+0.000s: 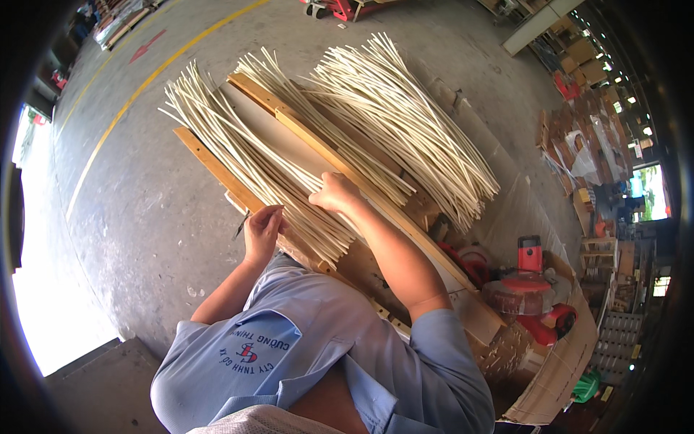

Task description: The person uses a red circular saw to cut thin wooden sticks on a workbench. They repeatedly pick up bundles of sticks, align them, cut them, and place the cut pieces back into a pile.

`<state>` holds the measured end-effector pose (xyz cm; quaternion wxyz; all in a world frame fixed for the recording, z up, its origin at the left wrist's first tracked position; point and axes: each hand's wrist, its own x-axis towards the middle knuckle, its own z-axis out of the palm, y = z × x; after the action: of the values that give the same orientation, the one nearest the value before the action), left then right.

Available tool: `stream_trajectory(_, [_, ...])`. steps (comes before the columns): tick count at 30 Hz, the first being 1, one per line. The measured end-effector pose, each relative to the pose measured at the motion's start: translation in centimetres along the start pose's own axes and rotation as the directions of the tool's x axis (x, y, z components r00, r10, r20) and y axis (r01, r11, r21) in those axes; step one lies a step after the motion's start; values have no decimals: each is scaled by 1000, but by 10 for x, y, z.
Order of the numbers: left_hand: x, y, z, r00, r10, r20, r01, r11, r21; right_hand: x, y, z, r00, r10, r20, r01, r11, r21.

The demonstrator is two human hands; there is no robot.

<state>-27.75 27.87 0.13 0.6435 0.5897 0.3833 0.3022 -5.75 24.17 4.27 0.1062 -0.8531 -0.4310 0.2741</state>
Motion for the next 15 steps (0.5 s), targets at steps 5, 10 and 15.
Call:
stream_trajectory(5, [0,1,4,1000,-6,4,6,1000,19,-10,-2,26,999,-28,-44,25,997,-69])
stream_trajectory(10, [1,-1,2,1000,2,15,-2,1000,-2,-22,-14,41,987,-119,-111,104,985,-135])
stream_trajectory(15, [-2,-3,0,1000,9,26,-9,1000,11,-22,-12,45,990,-98,-100,85,988,-127])
